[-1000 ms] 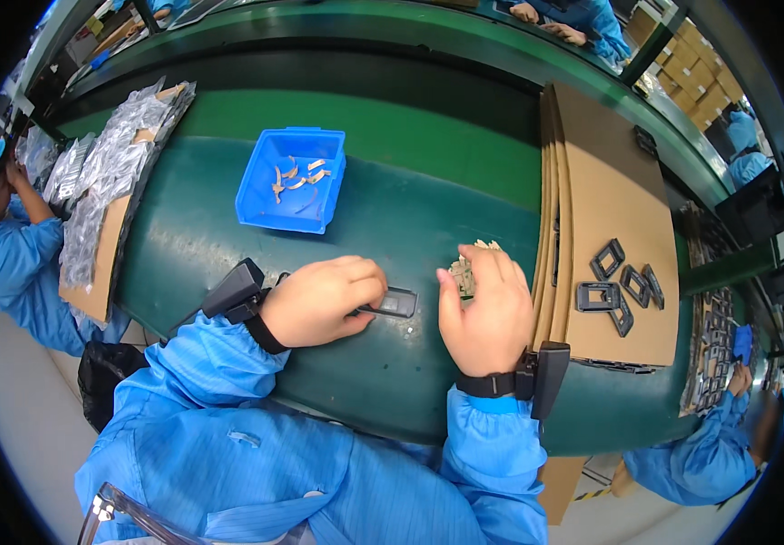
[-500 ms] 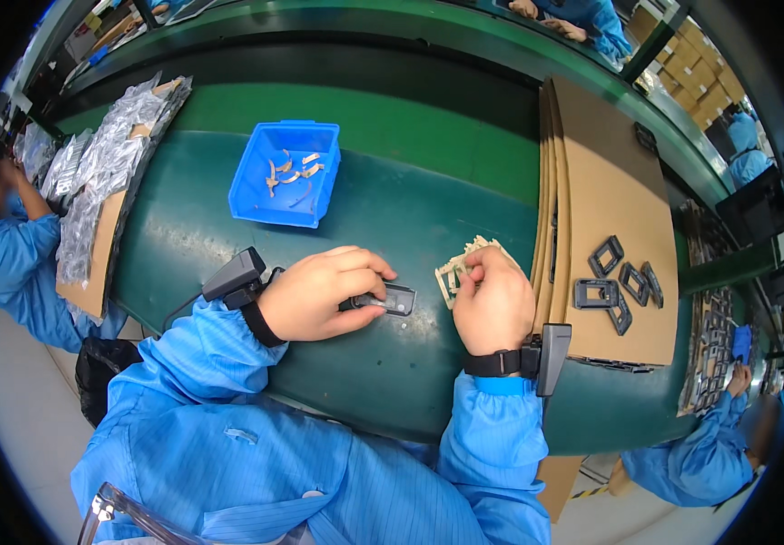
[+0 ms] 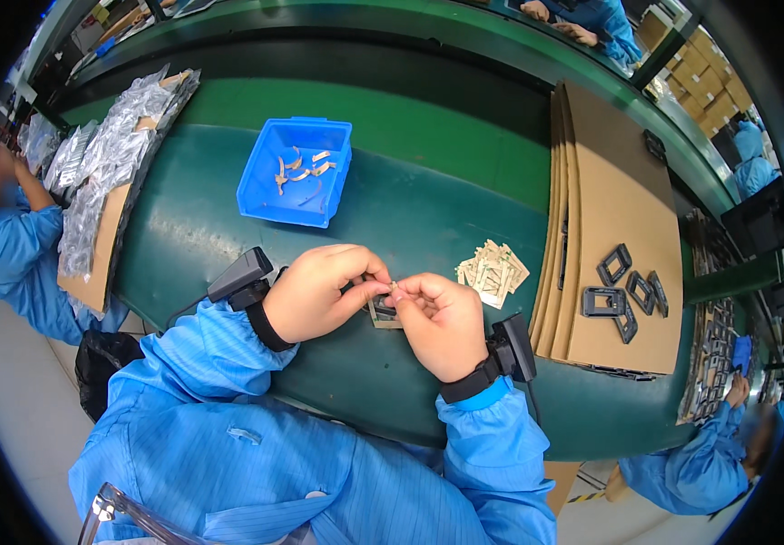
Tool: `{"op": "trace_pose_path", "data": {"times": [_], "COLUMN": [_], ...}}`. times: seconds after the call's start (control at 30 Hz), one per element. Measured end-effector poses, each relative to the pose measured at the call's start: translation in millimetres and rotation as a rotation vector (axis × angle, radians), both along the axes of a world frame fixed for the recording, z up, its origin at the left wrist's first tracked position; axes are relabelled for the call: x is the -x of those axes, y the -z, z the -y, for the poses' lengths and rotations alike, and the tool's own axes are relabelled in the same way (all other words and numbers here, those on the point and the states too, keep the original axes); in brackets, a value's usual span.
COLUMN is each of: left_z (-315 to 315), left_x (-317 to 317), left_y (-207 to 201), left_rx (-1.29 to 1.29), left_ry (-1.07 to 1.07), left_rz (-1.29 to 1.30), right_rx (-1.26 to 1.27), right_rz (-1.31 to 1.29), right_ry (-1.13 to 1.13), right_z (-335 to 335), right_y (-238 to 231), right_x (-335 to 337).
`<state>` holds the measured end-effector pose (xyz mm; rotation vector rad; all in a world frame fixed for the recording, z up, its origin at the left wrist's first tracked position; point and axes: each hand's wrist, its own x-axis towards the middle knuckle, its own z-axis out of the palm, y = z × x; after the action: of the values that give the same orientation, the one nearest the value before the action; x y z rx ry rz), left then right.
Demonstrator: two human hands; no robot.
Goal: Manually assemble small electronic or plastic components by inserting metal pins and small parts into a black housing.
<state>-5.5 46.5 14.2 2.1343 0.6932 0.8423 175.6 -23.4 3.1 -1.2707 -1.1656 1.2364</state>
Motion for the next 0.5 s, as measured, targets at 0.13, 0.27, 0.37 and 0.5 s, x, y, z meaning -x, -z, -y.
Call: {"op": "trace_pose_path", "data": {"times": [0.13, 0.27, 0.37, 0.5], "left_z": [0.7, 0.1, 2.2, 1.9], "left_x": [-2.4, -2.0, -3.1, -4.7], "left_y": [-0.6, 1.2, 3.4, 5.5], "left_rx": [-0.033, -0.091, -0.081, -0.259], "left_ry": [-0.03, -0.022, -0.007, 0.025], "left_rz": [0.005, -0.068, -0.108, -0.132], "right_rx": [-0.048, -0.101, -0.066, 0.059], "right_rz": [0.074, 0.125, 0.048, -0.17], "right_ry": [0.021, 0.024, 0.025, -0.003], "right_z": [0.2, -1.8, -2.1, -2.3], "right_y": [1.0, 2.5, 6.0, 3.3], "right_x": [1.0, 1.6, 3.7, 2.6]}}
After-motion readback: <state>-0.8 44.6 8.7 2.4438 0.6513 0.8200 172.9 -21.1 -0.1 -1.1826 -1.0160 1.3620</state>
